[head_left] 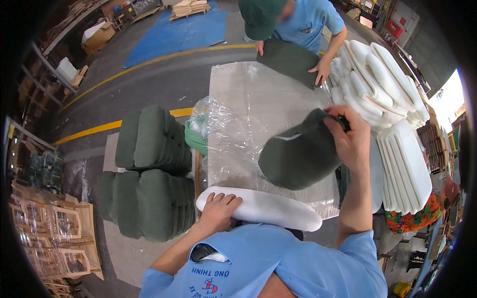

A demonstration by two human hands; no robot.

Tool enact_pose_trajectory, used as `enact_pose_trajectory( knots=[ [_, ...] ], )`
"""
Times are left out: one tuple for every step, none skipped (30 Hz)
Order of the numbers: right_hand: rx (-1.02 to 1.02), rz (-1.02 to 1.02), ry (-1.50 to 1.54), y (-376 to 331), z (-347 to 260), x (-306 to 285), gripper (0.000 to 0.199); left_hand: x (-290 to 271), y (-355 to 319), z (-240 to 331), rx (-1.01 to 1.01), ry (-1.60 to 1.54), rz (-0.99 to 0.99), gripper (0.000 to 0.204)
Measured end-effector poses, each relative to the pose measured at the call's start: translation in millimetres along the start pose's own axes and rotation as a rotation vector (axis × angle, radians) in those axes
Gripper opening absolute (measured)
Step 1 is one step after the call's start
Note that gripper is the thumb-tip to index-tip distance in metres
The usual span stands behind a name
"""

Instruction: The person inserts white foam inserts into green fabric covers at a worktable. They repeatedly pick up a cover, open it, place a foam insert inside, and set the stuffed cover aside. A coworker performs similar actions across the table.

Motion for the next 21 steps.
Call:
enact_pose_trajectory(
  knots=[
    [-0.064, 0.037, 0.016, 6, -15, 0, 0.020, -2, 4, 1, -0.002, 0.020, 0.059, 0.070],
    [-0.127, 0.075, 0.033, 10, -26, -5, 0.020, -5, 7, 3, -0.005, 0.041, 0.119, 0.063],
    [-0.232, 0.124, 0.081, 9, -42, -14, 0.019, -7, 5, 5, -0.012, 0.045, 0.142, 0.062],
    [-0.336, 0.171, 0.129, 7, -57, -24, 0.019, -8, 5, 5, -0.019, 0.049, 0.164, 0.060],
    [-0.440, 0.218, 0.178, 1, -70, -34, 0.018, -10, 3, 7, -0.026, 0.053, 0.185, 0.058],
    [-0.457, 0.189, 0.272, -3, -69, -42, 0.019, -6, -1, 9, -0.041, 0.035, 0.194, 0.058],
    [-0.478, 0.161, 0.260, -8, -66, -50, 0.020, -6, -2, 10, -0.055, 0.026, 0.211, 0.057],
    [-0.498, 0.133, 0.248, -13, -60, -58, 0.021, -6, -3, 10, -0.069, 0.017, 0.229, 0.056],
    [-0.515, 0.104, 0.234, -20, -50, -67, 0.022, -5, -4, 11, -0.079, 0.028, 0.243, 0.056],
    [-0.411, 0.074, 0.219, -29, -28, -69, 0.025, -5, -5, 11, -0.088, 0.037, 0.254, 0.057],
    [-0.310, 0.031, 0.209, -39, -1, -66, 0.023, -6, -8, 11, -0.103, 0.050, 0.266, 0.057],
    [-0.203, -0.011, 0.190, -52, 29, -63, 0.022, -5, -8, 12, -0.102, 0.055, 0.271, 0.056],
    [-0.131, -0.028, 0.109, -68, 64, -57, 0.021, -3, -9, 14, -0.099, 0.060, 0.270, 0.055],
    [-0.055, -0.043, 0.023, -88, 101, -52, 0.020, -1, -9, 15, -0.090, 0.064, 0.267, 0.055],
    [0.032, -0.077, 0.014, -113, 136, -46, 0.020, 1, -11, 17, -0.079, 0.061, 0.273, 0.054],
    [0.116, -0.111, 0.003, -140, 166, -43, 0.020, 2, -12, 17, -0.066, 0.057, 0.282, 0.053],
    [0.219, -0.092, 0.032, -169, 192, -43, 0.019, 2, -12, 18, -0.052, 0.055, 0.292, 0.051],
    [0.321, -0.077, 0.067, -193, 211, -41, 0.019, 1, -14, 19, -0.052, 0.056, 0.296, 0.049],
    [0.405, -0.073, 0.119, -212, 221, -35, 0.017, 0, -17, 19, -0.058, 0.059, 0.308, 0.049],
    [0.496, -0.069, 0.166, -233, 230, -30, 0.016, -2, -19, 19, -0.059, 0.058, 0.316, 0.049],
    [0.582, -0.057, 0.206, -248, 234, -29, 0.015, -3, -19, 21, -0.052, 0.055, 0.332, 0.049]
  ],
)
Point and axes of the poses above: each hand's wrist, its own y-axis towards the middle knuckle, its own x-axis out of the palm, z = x × y, the point moved 7 cm from there along y, towards the middle knuckle, and after that the axes turned 3 degrees about x, right-handed, at the moved point
